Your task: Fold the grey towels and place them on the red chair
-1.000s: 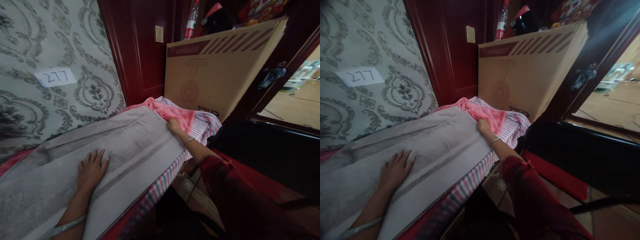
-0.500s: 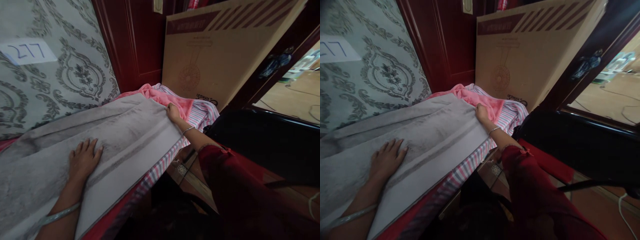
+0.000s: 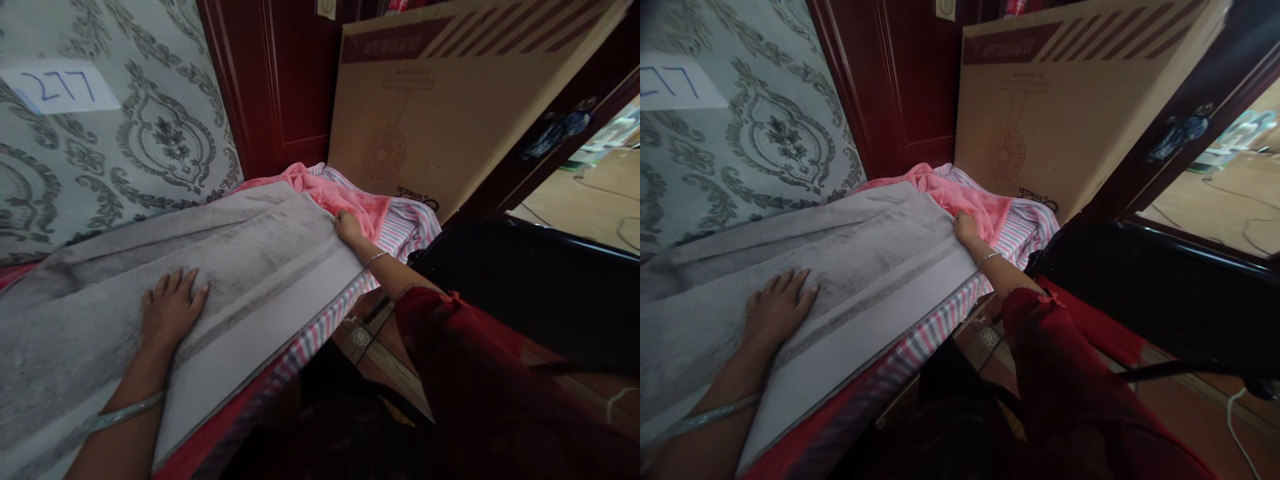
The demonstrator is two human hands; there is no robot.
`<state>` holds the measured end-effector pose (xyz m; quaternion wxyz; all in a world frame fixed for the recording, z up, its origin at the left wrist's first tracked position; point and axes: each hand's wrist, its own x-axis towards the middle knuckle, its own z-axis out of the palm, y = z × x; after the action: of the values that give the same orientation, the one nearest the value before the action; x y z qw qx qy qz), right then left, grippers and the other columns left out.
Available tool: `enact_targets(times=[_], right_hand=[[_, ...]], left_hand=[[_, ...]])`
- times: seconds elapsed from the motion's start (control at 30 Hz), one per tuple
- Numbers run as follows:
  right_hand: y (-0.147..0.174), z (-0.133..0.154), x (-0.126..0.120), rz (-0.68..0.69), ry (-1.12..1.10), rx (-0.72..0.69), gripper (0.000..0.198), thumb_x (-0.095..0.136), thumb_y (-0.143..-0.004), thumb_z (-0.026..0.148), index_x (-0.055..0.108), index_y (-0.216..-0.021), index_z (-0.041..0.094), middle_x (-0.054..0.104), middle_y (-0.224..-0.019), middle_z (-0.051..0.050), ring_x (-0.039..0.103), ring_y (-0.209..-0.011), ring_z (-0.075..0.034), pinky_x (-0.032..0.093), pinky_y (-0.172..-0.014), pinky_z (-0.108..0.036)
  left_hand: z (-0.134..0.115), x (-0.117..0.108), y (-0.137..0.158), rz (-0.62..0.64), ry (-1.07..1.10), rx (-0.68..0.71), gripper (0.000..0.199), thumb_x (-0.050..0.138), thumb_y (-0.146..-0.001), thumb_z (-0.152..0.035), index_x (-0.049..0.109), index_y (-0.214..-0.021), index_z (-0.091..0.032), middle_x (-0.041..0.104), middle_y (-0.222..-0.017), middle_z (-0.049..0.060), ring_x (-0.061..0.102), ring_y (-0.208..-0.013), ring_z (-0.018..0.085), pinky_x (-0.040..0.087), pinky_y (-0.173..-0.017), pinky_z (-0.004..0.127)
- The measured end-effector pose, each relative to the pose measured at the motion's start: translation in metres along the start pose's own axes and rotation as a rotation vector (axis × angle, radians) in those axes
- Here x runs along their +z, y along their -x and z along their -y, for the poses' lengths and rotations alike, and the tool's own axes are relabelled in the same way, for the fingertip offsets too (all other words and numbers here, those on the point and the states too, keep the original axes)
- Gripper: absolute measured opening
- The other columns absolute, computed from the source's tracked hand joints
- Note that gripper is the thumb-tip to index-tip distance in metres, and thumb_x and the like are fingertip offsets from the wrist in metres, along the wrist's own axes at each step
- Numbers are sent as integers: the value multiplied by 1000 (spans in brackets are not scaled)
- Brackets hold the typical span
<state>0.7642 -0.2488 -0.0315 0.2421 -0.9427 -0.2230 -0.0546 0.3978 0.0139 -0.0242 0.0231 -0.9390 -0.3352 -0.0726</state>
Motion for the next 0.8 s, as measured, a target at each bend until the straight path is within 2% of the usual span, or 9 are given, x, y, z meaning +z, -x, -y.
enact_targets(times=[0.1, 0.2, 0.37, 0.5, 0.57, 0.63, 0.7, 0.73, 0.8], right_hand=[[12, -7, -10, 44, -2, -73, 38, 53, -98, 33, 59, -130, 13, 71, -120, -14, 66, -105, -26, 50, -88, -33], [27, -17, -14, 73, 67, -143, 49, 56, -96, 30, 51, -142, 14, 70, -126, -14, 64, -114, -29, 50, -91, -36], [39, -23, -13, 59, 178, -110, 45, 43, -100, 25, 54, -143, 17, 70, -125, -16, 65, -114, -31, 50, -93, -41], [44, -6, -18, 30, 217, -114, 45, 41, -98, 21, 60, -138, 15, 66, -130, -20, 62, -119, -33, 48, -97, -44], [53, 7, -17, 8, 185, -221, 45, 43, -99, 24, 61, -139, 13, 63, -135, -21, 57, -126, -33, 44, -105, -45], [67, 21, -11, 27, 120, -444, 49, 46, -100, 32, 57, -144, 14, 57, -144, -19, 51, -133, -31, 38, -112, -45], [81, 31, -1, 113, 73, -682, 53, 46, -102, 41, 51, -151, 20, 49, -154, -14, 43, -140, -29, 33, -117, -46], [86, 33, 4, 166, 69, -755, 54, 45, -102, 44, 48, -153, 23, 45, -158, -12, 40, -143, -28, 32, -118, -47], [92, 33, 11, 228, 75, -785, 55, 42, -103, 44, 46, -154, 24, 40, -162, -11, 36, -147, -28, 30, -118, -49]], left_hand=[[-1, -1, 1, -1, -8, 2, 69, 24, -100, -51, 44, -154, -15, 37, -163, 18, 31, -150, 40, 28, -119, 63], [-1, -1, 1, -2, -16, -2, 68, 24, -100, -50, 45, -154, -15, 38, -163, 17, 31, -150, 39, 29, -119, 63], [-1, -2, 2, 5, -33, -4, 67, 24, -100, -48, 43, -155, -16, 36, -164, 16, 31, -151, 38, 28, -119, 61], [-1, -3, 4, 11, -53, -9, 66, 24, -100, -46, 43, -155, -14, 36, -164, 16, 30, -151, 38, 28, -119, 60], [-1, -2, 4, 11, -61, -14, 65, 24, -101, -46, 43, -155, -15, 36, -164, 16, 29, -152, 37, 28, -119, 60], [0, -2, 5, 7, -64, -16, 64, 26, -101, -45, 43, -155, -16, 36, -164, 15, 29, -152, 37, 29, -119, 60], [0, -1, 5, 0, -64, -17, 63, 26, -101, -45, 43, -155, -17, 37, -164, 15, 30, -152, 36, 29, -119, 59], [0, -1, 5, -3, -62, -18, 63, 27, -101, -45, 43, -155, -17, 37, -164, 15, 30, -152, 36, 29, -119, 59], [-1, -1, 5, -2, -56, -20, 63, 27, -101, -45, 44, -154, -17, 37, -163, 15, 30, -152, 36, 29, -119, 60]])
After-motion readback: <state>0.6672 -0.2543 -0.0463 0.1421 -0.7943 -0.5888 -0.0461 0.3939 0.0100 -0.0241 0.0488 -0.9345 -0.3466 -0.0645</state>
